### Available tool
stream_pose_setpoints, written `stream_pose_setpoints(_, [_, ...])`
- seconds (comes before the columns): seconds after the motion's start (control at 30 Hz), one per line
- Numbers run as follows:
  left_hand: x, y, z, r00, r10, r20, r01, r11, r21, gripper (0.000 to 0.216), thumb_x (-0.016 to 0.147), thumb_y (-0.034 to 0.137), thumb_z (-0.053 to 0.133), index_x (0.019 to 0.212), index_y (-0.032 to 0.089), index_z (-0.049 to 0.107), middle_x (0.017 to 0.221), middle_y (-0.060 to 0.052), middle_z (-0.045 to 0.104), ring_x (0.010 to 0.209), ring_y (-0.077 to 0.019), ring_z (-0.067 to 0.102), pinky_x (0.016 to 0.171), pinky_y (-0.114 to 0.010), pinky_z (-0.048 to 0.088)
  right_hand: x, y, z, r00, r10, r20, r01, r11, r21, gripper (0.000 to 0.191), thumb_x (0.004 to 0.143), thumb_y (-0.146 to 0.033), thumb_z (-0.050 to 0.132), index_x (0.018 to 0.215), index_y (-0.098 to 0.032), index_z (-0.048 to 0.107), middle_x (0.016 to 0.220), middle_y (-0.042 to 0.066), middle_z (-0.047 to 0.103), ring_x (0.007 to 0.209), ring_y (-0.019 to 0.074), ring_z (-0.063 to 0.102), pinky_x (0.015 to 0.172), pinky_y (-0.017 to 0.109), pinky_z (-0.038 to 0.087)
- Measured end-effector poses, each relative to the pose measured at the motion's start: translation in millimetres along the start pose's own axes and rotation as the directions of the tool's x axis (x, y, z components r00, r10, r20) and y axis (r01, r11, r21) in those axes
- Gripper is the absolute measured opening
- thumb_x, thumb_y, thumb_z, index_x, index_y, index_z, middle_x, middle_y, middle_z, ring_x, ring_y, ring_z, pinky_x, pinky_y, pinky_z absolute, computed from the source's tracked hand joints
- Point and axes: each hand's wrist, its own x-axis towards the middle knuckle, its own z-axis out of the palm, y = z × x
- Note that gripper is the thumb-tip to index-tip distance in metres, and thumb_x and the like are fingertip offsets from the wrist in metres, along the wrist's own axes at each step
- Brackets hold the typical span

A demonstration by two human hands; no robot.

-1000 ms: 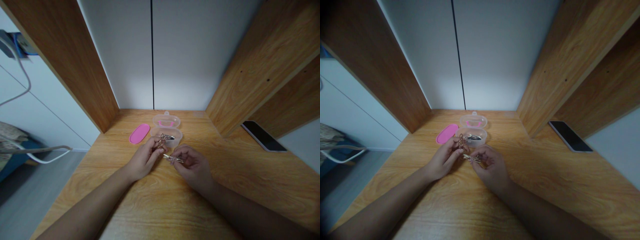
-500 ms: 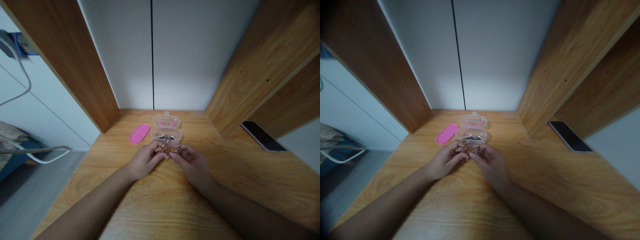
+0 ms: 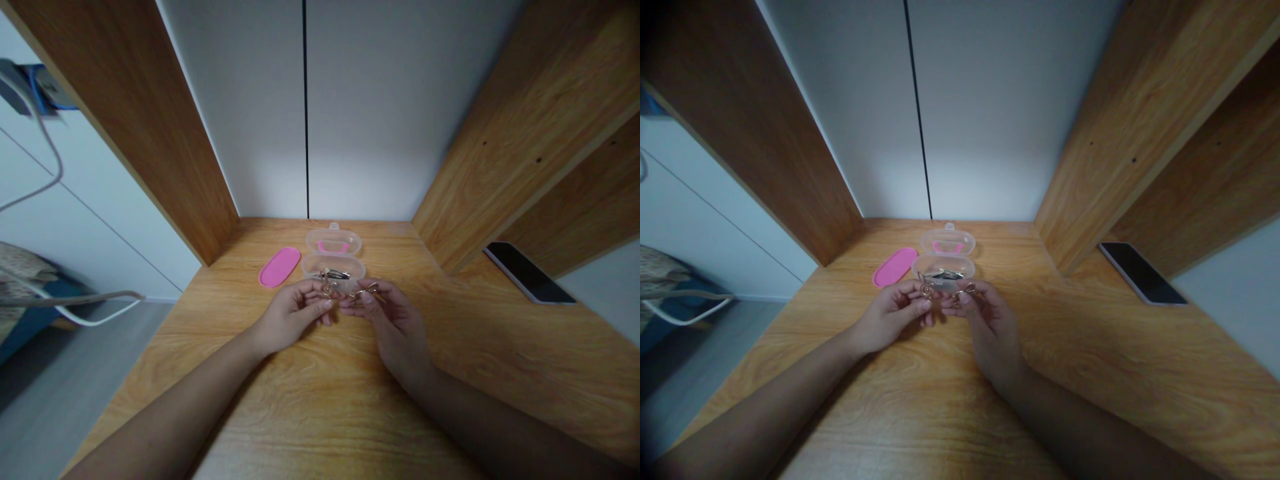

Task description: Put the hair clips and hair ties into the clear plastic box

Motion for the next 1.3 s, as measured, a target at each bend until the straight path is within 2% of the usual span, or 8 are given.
stream_pose_setpoints(0.23, [3.0,3.0,-2.8,0.990,-0.014,-0.140,0.007,0.999,-0.048,0.038,0.070,0.042,0.086,0.087,0.011,0.073,0.065,0.001,0.063,0.058,-0.0082,0.053,0.060,-0.023,0.043,3.2,3.4,-2.1,0.999,0.030,-0.034,-0.030,0.999,-0.011,0.046,0.076,-0.035,0.082,0.116,-0.025,0.062,0.092,0.004,0.078,0.075,0.0184,0.073,0.073,0.036,0.063])
stream_pose_setpoints(0.43, [2.1,1.8,-1.2,0.991,-0.043,-0.126,0.030,0.994,-0.105,0.031,0.065,0.032,0.090,0.085,0.013,0.075,0.072,-0.001,0.071,0.066,-0.0096,0.062,0.067,-0.022,0.050,4.5,3.9,-2.9,0.995,0.100,0.003,-0.100,0.994,-0.038,0.022,0.072,-0.034,0.084,0.086,-0.020,0.073,0.088,0.006,0.079,0.072,0.0181,0.072,0.071,0.033,0.062])
stream_pose_setpoints(0.6, [0.9,3.3,0.3,0.992,-0.067,-0.106,0.055,0.992,-0.109,0.027,0.067,0.032,0.089,0.083,0.013,0.076,0.084,-0.005,0.077,0.077,-0.0148,0.069,0.080,-0.030,0.055,4.0,1.6,-1.9,0.997,0.081,0.013,-0.081,0.997,-0.002,0.022,0.076,-0.039,0.081,0.083,-0.021,0.071,0.087,0.006,0.077,0.073,0.0194,0.072,0.059,0.029,0.061])
stream_pose_setpoints(0.73, [0.1,2.6,-0.2,0.987,-0.066,-0.148,0.059,0.997,-0.049,0.029,0.066,0.034,0.089,0.082,0.013,0.076,0.083,-0.006,0.077,0.075,-0.0154,0.068,0.076,-0.030,0.056,3.4,5.4,-4.0,0.992,0.123,0.019,-0.124,0.992,0.020,0.029,0.086,-0.048,0.070,0.092,-0.021,0.064,0.069,-0.001,0.066,0.049,0.0114,0.059,0.035,0.018,0.040])
stream_pose_setpoints(0.8, [0.2,1.0,-0.8,0.984,-0.068,-0.163,0.063,0.997,-0.035,0.030,0.065,0.035,0.089,0.082,0.013,0.076,0.082,-0.006,0.076,0.073,-0.0151,0.068,0.075,-0.030,0.056,2.8,7.8,-5.1,0.991,0.137,0.016,-0.137,0.991,0.004,0.030,0.092,-0.051,0.062,0.094,-0.020,0.063,0.063,-0.005,0.055,0.045,0.0075,0.050,0.036,0.016,0.034])
stream_pose_setpoints(0.9, [1.2,-0.8,-1.4,0.982,-0.070,-0.174,0.065,0.997,-0.038,0.033,0.064,0.037,0.090,0.082,0.013,0.076,0.081,-0.006,0.076,0.071,-0.0155,0.067,0.074,-0.030,0.056,1.8,9.8,-5.6,0.991,0.133,0.031,-0.133,0.991,-0.007,0.032,0.096,-0.051,0.056,0.099,-0.020,0.062,0.063,-0.006,0.049,0.049,0.0070,0.045,0.041,0.017,0.035])
stream_pose_setpoints(1.07, [2.6,2.5,-0.5,0.985,-0.031,-0.170,0.023,0.998,-0.051,0.036,0.065,0.037,0.089,0.090,0.013,0.076,0.083,-0.006,0.076,0.075,-0.0167,0.066,0.076,-0.031,0.053,1.0,11.5,-5.7,0.982,0.152,0.114,-0.148,0.988,-0.042,0.034,0.095,-0.047,0.059,0.116,-0.020,0.060,0.064,-0.006,0.051,0.051,0.0082,0.044,0.046,0.019,0.037])
stream_pose_setpoints(1.3, [3.0,3.5,1.5,0.993,0.025,-0.112,-0.027,0.999,-0.017,0.032,0.082,0.043,0.077,0.088,0.013,0.067,0.073,-0.002,0.066,0.067,-0.0117,0.057,0.068,-0.026,0.046,7.4,10.7,-5.0,0.984,0.106,0.142,-0.107,0.994,-0.006,0.022,0.085,-0.039,0.071,0.098,-0.021,0.071,0.079,0.003,0.069,0.056,0.0112,0.054,0.049,0.023,0.044])
